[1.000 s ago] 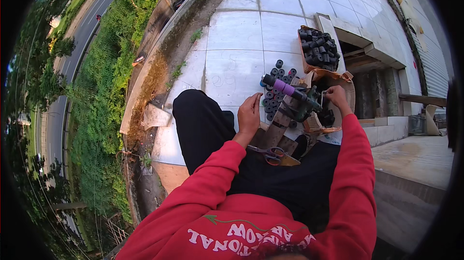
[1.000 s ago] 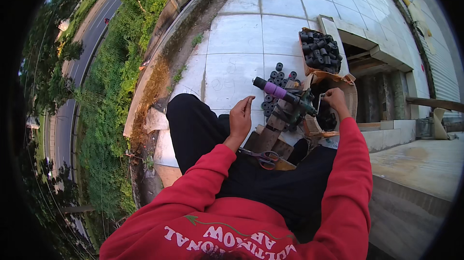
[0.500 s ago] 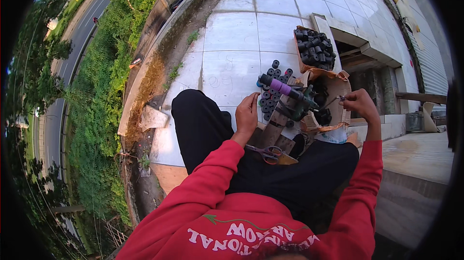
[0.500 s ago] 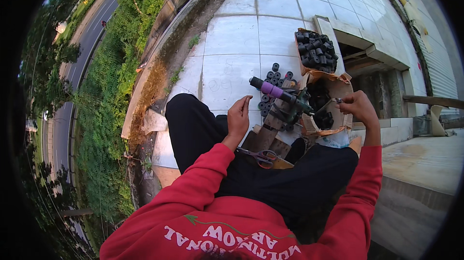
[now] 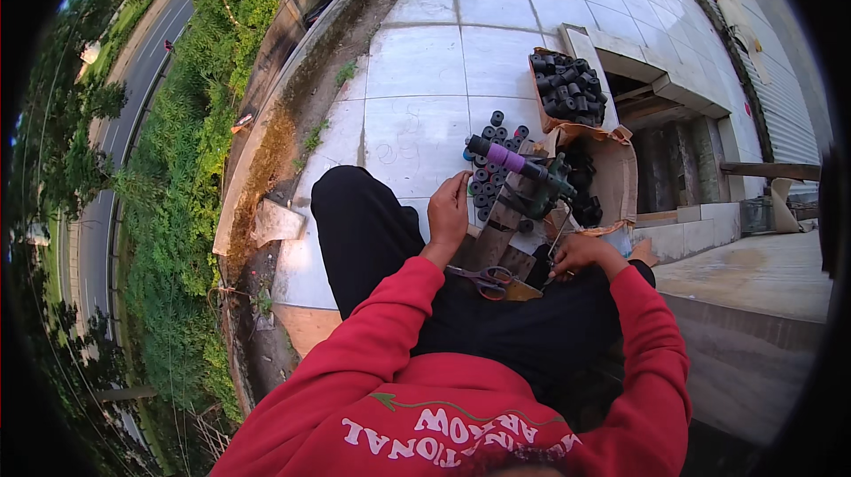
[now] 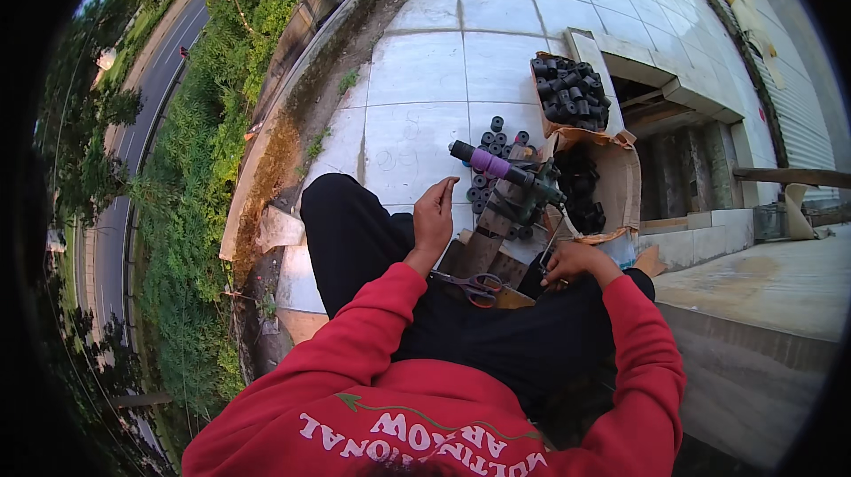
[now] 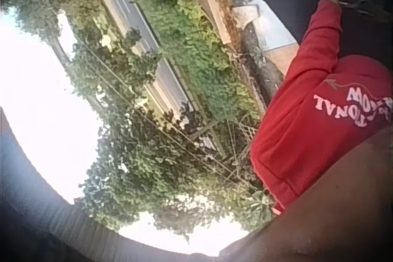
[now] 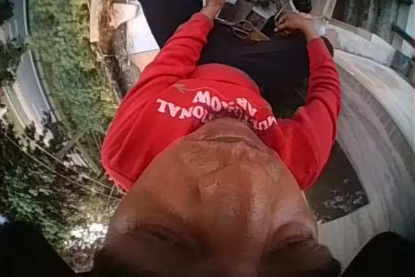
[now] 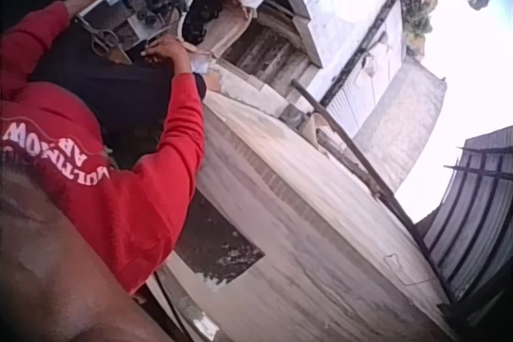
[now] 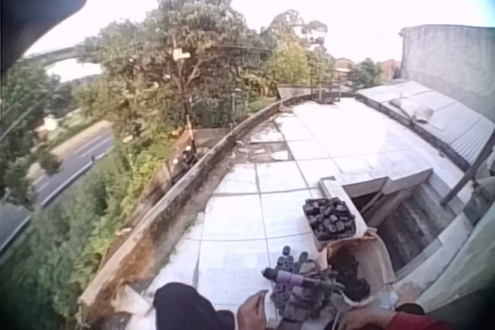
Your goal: The recorder is seen assembling small black electronic components using a specialized rig and a pair of scissors.
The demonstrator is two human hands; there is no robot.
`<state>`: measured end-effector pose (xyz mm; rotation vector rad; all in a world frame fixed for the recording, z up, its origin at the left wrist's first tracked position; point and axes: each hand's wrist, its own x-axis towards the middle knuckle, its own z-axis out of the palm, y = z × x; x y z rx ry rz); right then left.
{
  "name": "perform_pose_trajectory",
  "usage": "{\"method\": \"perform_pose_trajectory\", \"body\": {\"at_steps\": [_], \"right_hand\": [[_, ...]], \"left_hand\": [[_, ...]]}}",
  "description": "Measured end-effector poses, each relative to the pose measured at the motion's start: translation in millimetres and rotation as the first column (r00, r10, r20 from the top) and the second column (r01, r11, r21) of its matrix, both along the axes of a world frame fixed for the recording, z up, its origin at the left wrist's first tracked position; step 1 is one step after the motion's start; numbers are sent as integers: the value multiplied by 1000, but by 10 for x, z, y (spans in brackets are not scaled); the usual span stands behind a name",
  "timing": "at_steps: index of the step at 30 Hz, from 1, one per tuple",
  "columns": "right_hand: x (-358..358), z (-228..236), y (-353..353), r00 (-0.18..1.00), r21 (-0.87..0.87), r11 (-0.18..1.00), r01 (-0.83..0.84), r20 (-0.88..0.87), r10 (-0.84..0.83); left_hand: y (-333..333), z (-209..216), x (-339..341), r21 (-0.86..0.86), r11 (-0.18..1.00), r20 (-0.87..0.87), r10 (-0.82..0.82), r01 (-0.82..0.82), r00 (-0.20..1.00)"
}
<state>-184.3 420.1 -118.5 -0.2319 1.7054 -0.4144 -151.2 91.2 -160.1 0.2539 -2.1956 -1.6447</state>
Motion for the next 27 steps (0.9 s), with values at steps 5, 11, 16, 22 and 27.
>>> {"method": "perform_pose_trajectory", "body": {"at_steps": [5, 11, 16, 22, 27], "right_hand": [[-386, -734, 49, 998, 37, 998, -54, -38, 56], [-855, -1394, 671, 824, -38, 891, 453, -363, -435], [-1240, -1174, 560, 645, 32, 946, 324, -738, -196], [-1629, -494, 551, 439, -120, 906, 407, -844, -309], [-1586, 298, 526, 395, -128, 954, 272, -889, -232]], "left_hand": [[-45, 41, 51, -33, 999, 40, -2, 3, 999], [106, 55, -8, -14, 1000, -32, -25, 24, 999], [-10, 18, 31, -38, 999, -48, -4, 2, 999], [20, 62, 47, -22, 999, 45, -32, 33, 998], [13, 7, 38, -25, 999, 25, -20, 21, 999]]}}
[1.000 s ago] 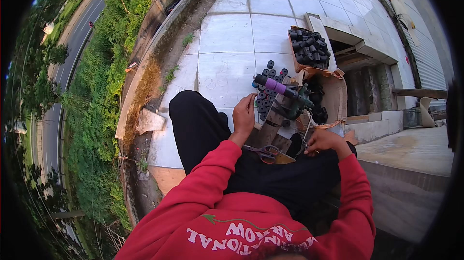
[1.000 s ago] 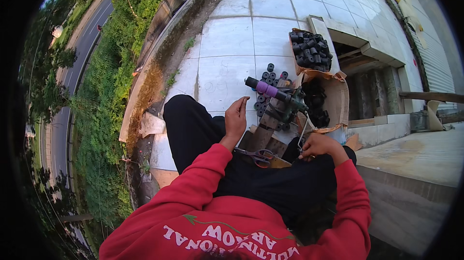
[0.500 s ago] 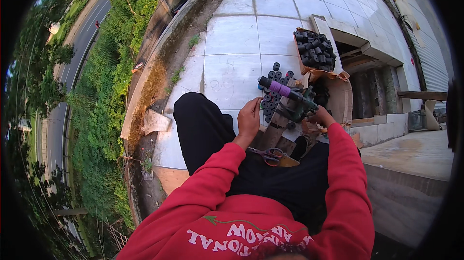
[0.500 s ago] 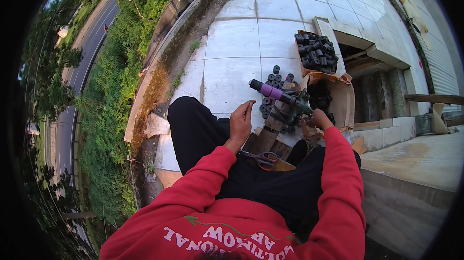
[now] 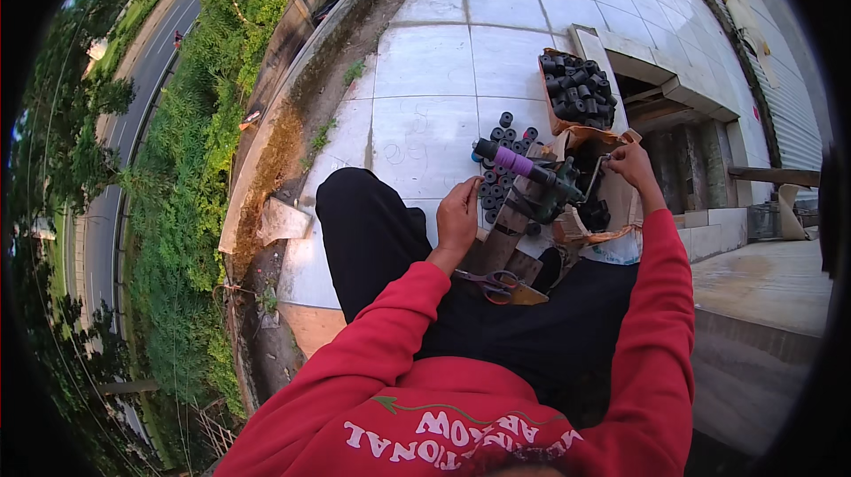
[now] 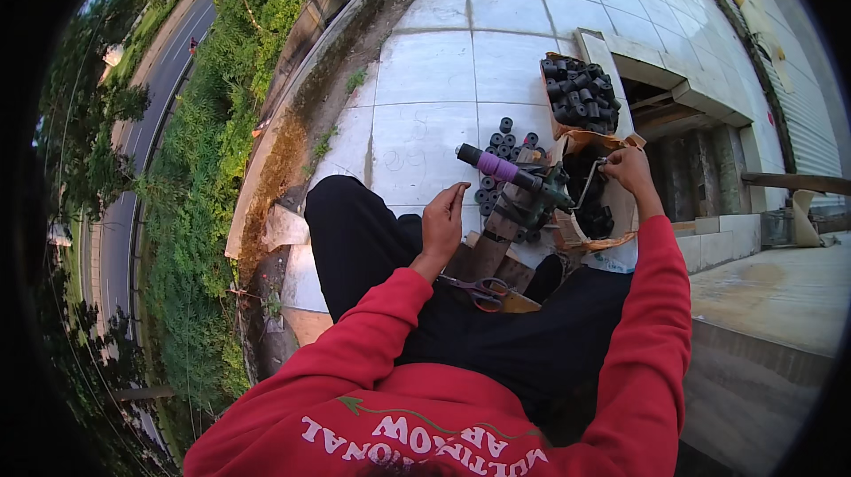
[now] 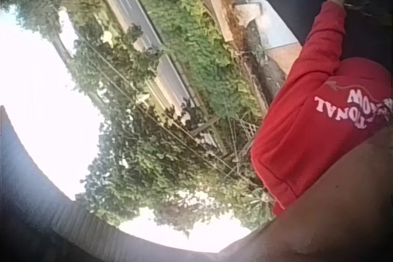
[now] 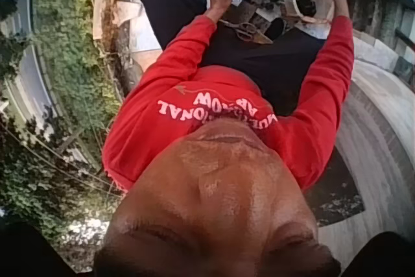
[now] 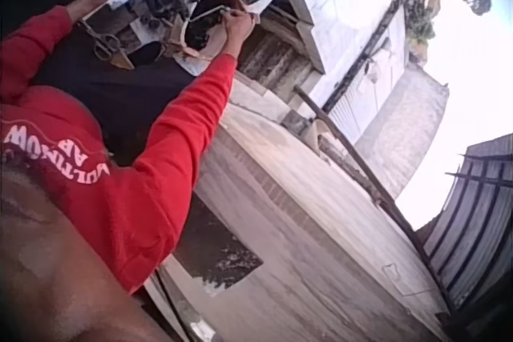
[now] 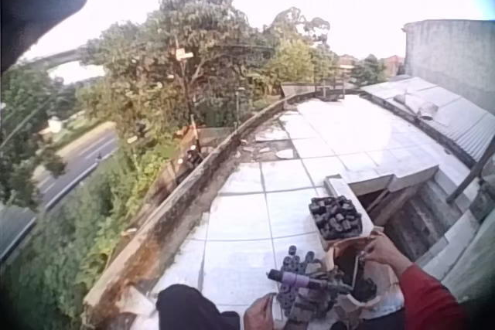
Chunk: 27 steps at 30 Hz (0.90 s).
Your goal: The recorder is seen assembling small black electronic components using a specialized rig and a pair of scissors.
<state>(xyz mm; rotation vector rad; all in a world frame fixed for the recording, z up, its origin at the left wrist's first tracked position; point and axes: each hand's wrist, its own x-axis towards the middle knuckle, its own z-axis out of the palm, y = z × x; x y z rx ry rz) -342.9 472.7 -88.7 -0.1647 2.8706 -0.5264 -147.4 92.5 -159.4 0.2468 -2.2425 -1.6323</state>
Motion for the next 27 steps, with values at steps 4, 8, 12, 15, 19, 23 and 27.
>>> {"method": "perform_pose_trajectory", "body": {"at_steps": [4, 8, 12, 15, 19, 23, 27], "right_hand": [[270, 619, -32, 999, -87, 995, 40, 4, -40], [639, 1072, -145, 998, -103, 994, 43, 58, -37], [1043, 1341, -206, 986, -181, 983, 12, 163, 18], [1328, 1428, -294, 930, -213, 977, -12, 356, 88], [1626, 1373, -475, 839, -233, 972, -35, 521, 155], [1808, 828, -489, 660, -247, 966, -80, 713, 238], [1788, 236, -489, 522, -256, 965, -57, 816, 247]], "left_hand": [[28, 10, -14, 4, 1000, -35, -7, 7, 999], [40, -9, -20, 28, 1000, -28, -13, 14, 1000], [74, 13, -39, 72, 997, -36, -23, 25, 999], [86, 22, -57, 91, 995, -70, -24, 30, 997], [72, -11, -58, 78, 997, -103, -16, 24, 995], [89, 13, -75, 72, 997, -74, -24, 29, 997], [91, -6, -87, 68, 998, -66, -16, 21, 998]]}}
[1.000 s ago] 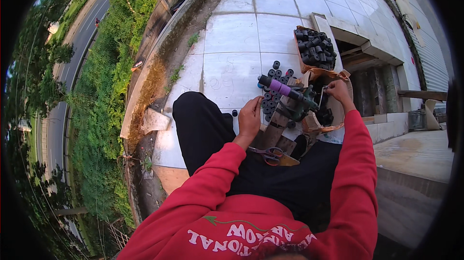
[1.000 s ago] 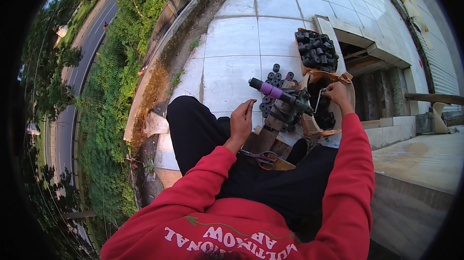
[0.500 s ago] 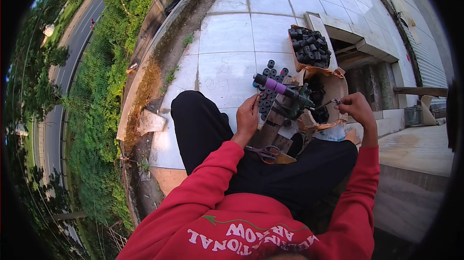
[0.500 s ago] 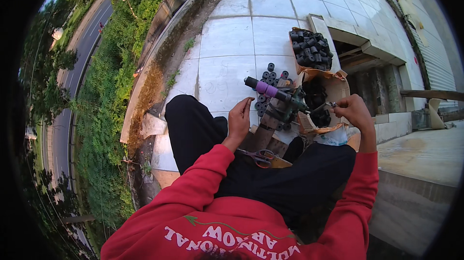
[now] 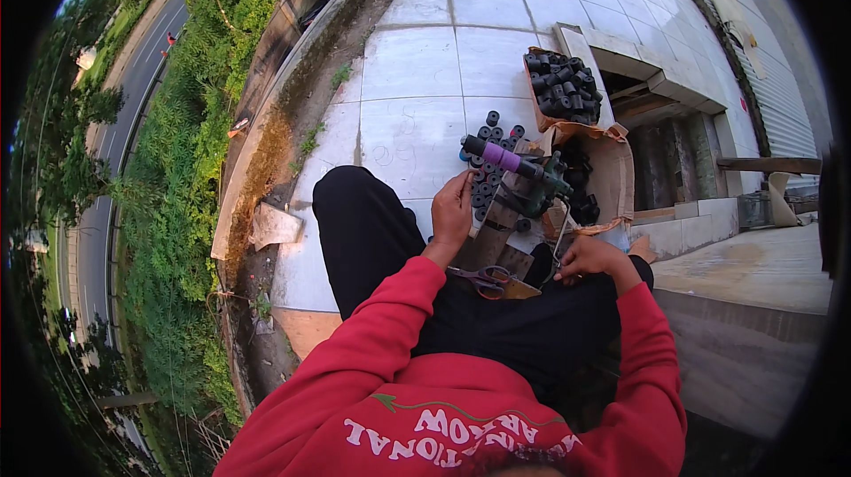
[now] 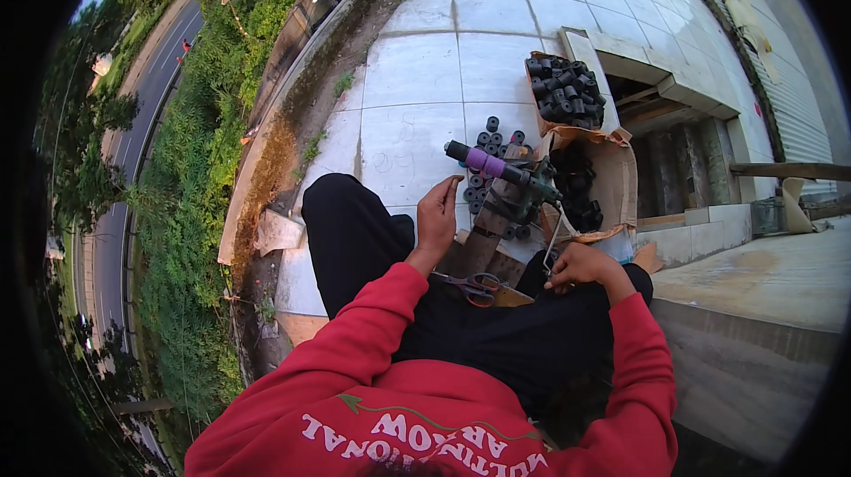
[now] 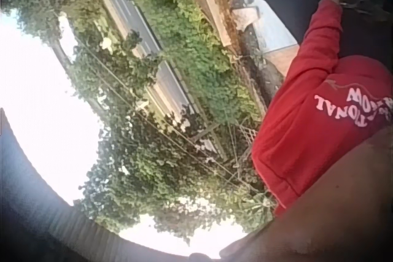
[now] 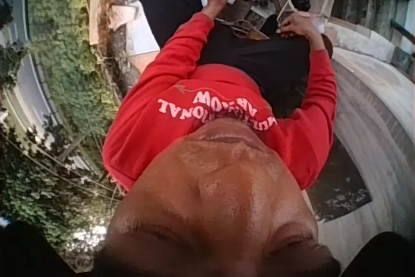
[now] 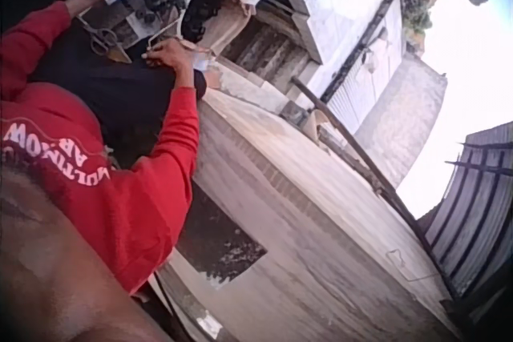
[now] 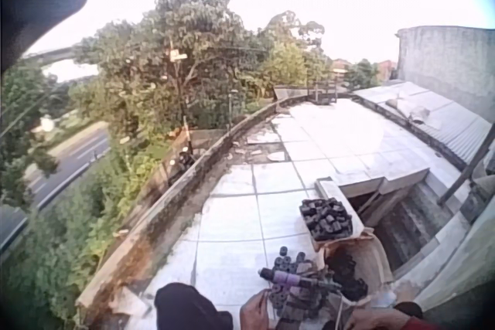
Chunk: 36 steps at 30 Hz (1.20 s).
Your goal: The recorder is seen assembling small black electronic components using a specialized rig and a pair of scissors.
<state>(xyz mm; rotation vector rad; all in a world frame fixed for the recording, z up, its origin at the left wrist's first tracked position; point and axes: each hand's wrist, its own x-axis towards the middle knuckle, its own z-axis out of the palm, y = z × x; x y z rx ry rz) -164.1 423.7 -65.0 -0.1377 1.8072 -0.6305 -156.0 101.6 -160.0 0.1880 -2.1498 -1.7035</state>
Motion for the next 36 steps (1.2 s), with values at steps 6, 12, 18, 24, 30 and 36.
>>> {"method": "perform_pose_trajectory", "body": {"at_steps": [6, 12, 18, 24, 30, 36], "right_hand": [[-277, -735, -56, 991, 143, 987, -73, 122, 55], [-686, -1662, 389, 999, 209, 977, -30, -6, 32], [-1140, -2023, 677, 876, 177, 948, 266, -454, -161], [-1625, -1497, 684, 689, 132, 938, 321, -712, -136], [-1855, -658, 529, 547, 95, 953, 289, -833, -83], [-1629, 280, 522, 568, -5, 969, 245, -810, -148]], "left_hand": [[4, -37, -2, -7, 1000, 8, 8, -8, 1000], [39, 23, -16, 20, 1000, 27, -10, 9, 1000], [-1, 62, -7, 28, 1000, -18, -6, 6, 1000], [-35, -2, -12, 17, 1000, 38, -1, 0, 999], [-100, -21, 21, 15, 1000, 55, 22, -22, 998], [-91, 37, 27, 28, 999, 62, 26, -28, 998]]}}
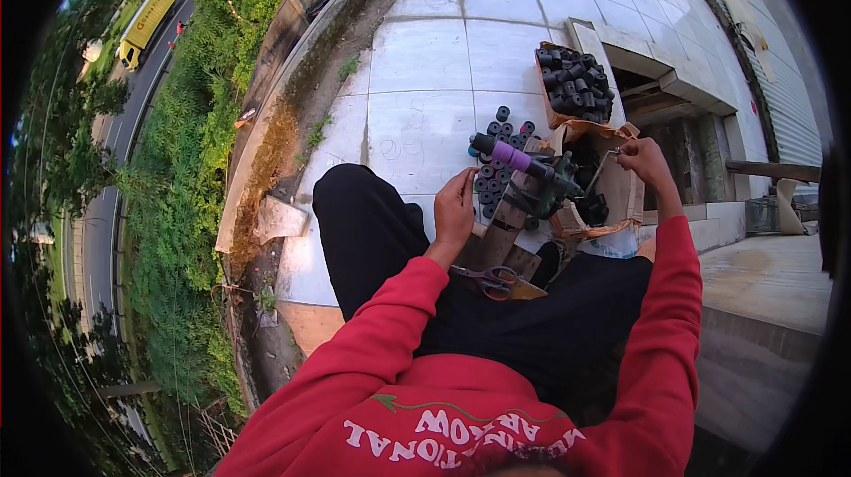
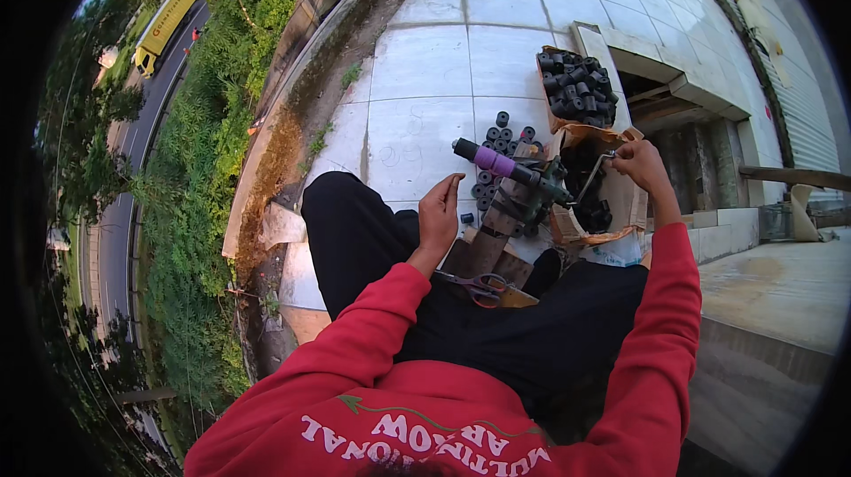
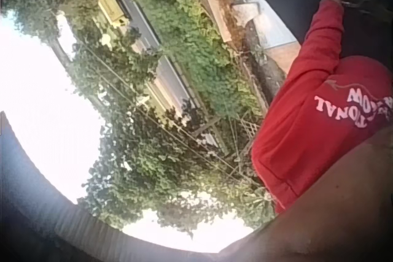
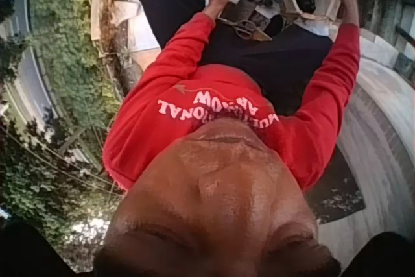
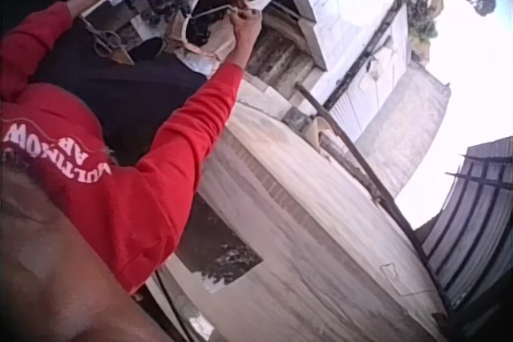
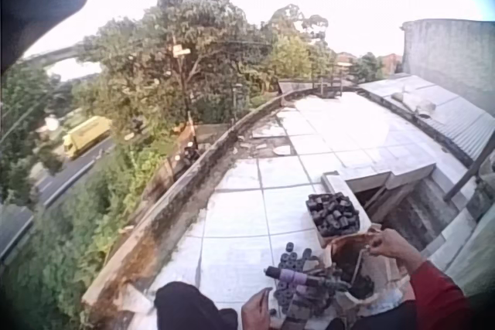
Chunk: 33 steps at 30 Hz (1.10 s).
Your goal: The recorder is seen assembling small black electronic components using a specialized rig and a pair of scissors.
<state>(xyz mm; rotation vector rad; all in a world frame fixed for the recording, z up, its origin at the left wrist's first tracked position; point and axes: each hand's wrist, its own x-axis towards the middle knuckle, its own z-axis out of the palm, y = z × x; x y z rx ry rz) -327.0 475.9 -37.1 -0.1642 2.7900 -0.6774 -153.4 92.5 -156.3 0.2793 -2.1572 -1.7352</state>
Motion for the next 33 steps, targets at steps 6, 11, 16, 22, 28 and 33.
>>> {"method": "perform_pose_trajectory", "body": {"at_steps": [6, 11, 16, 22, 28, 33], "right_hand": [[670, 802, -159, 971, -106, 994, -24, 233, 49], [1186, 915, -353, 837, -185, 970, -158, 495, 231], [1415, 282, -550, 581, -180, 947, -266, 754, 307], [1322, -949, -551, 316, -112, 928, -355, 920, 232], [966, -1461, -596, 377, -44, 896, -442, 898, 229], [748, -1898, -378, 557, 67, 993, -95, 831, -3]], "left_hand": [[2, 13, -11, 7, 1000, 24, 29, -29, 999], [-4, -36, -3, -19, 1000, 58, 14, -13, 998], [0, -35, -10, -28, 999, 43, 22, -21, 999], [35, -42, -28, 4, 999, -6, 36, -36, 999], [-16, -22, -10, -15, 998, 0, 65, -65, 998], [-55, 79, 10, -5, 999, 132, 35, -34, 991]]}}
